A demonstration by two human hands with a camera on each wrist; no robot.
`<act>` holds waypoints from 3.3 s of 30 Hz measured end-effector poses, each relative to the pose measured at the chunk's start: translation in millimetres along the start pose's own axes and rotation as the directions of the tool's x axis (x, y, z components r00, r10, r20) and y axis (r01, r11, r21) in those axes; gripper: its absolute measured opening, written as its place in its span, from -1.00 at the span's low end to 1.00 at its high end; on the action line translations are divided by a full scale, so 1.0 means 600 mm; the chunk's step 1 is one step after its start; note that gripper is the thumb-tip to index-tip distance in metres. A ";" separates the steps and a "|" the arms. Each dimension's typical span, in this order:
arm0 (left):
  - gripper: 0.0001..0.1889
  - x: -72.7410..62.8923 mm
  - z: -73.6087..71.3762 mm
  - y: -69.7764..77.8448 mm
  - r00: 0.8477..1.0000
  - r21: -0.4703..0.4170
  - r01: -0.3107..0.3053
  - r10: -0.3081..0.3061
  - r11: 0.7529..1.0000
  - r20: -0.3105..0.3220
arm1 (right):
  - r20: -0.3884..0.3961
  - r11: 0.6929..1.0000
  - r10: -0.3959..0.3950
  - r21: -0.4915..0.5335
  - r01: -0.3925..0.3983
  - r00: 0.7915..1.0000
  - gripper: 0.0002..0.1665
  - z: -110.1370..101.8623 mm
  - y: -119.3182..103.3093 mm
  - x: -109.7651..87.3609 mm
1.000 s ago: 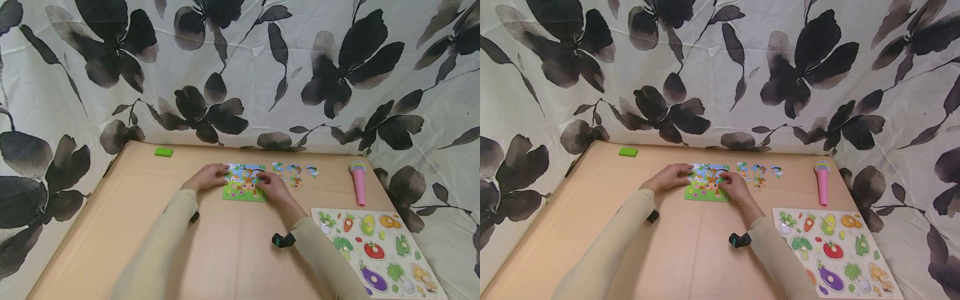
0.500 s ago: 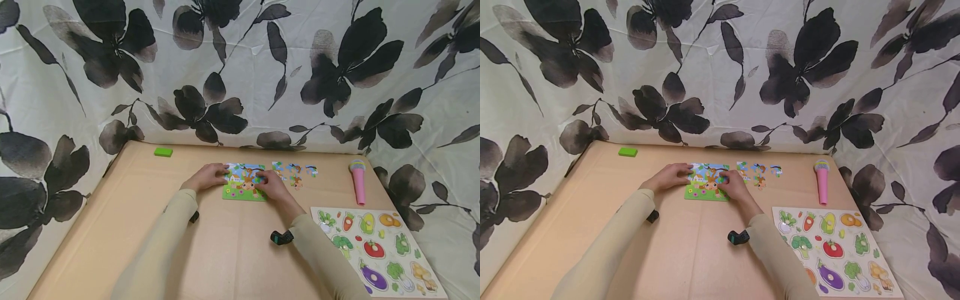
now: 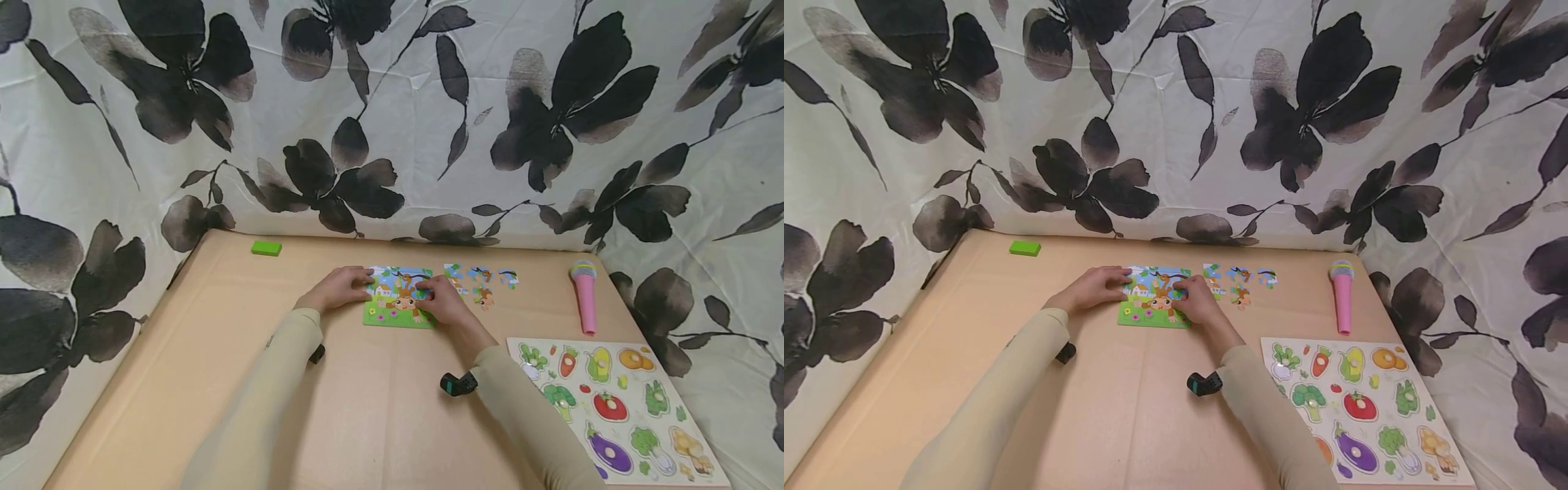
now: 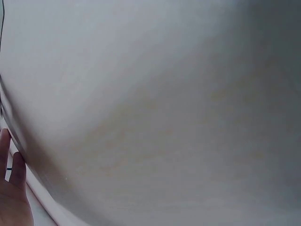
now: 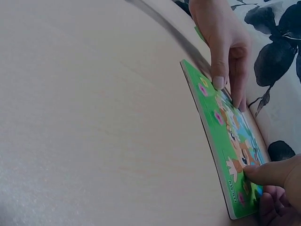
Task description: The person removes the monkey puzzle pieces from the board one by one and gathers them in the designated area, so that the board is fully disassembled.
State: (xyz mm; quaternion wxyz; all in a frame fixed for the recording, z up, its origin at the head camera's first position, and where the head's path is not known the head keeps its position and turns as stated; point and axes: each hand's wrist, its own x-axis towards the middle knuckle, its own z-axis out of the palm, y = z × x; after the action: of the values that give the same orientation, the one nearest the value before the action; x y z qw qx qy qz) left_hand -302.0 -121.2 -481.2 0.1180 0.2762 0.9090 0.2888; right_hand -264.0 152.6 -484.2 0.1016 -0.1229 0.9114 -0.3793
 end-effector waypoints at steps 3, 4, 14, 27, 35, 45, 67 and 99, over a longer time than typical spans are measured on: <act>-0.50 -0.001 -0.001 0.001 1.000 -0.003 0.002 -0.002 1.000 0.002 | 0.006 1.000 0.004 0.006 -0.004 1.000 -0.47 0.000 -0.001 0.000; -0.50 -0.001 -0.002 0.001 1.000 -0.004 0.003 -0.003 1.000 0.003 | 0.005 1.000 0.006 0.006 -0.006 1.000 -0.47 0.000 -0.001 0.001; -0.51 -0.001 -0.002 0.002 1.000 -0.011 0.009 -0.009 1.000 0.004 | -0.061 1.000 -0.008 0.029 0.009 0.998 -0.57 0.005 -0.005 0.003; -0.51 -0.001 -0.003 0.001 1.000 0.007 -0.004 0.004 1.000 0.006 | -0.111 0.998 -0.016 0.053 0.022 0.994 -0.79 0.013 -0.003 0.006; -0.51 0.001 -0.003 -0.001 1.000 0.008 0.004 -0.004 1.000 0.008 | -0.110 0.999 0.003 0.037 0.001 0.994 -0.73 0.016 0.002 0.003; -0.50 0.002 -0.002 -0.001 1.000 0.007 -0.005 0.005 1.000 0.008 | -0.108 1.000 -0.025 -0.003 0.025 0.994 -0.69 0.015 -0.001 0.001; -0.50 -0.002 -0.005 0.003 1.000 0.015 0.007 -0.008 1.000 0.009 | -0.112 0.986 0.062 0.159 -0.044 0.992 -0.63 -0.013 0.009 -0.011; -0.50 -0.001 -0.003 0.003 1.000 0.010 -0.009 0.009 1.000 -0.002 | -0.135 0.955 0.276 0.148 -0.256 0.952 -0.48 -0.216 0.186 -0.116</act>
State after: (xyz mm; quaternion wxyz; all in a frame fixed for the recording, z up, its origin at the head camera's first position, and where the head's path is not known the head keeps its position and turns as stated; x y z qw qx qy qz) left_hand -301.6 -120.9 -478.3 0.1146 0.2805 0.9094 0.2849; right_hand -250.6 335.7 -468.2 0.0887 0.0375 0.8985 -0.4284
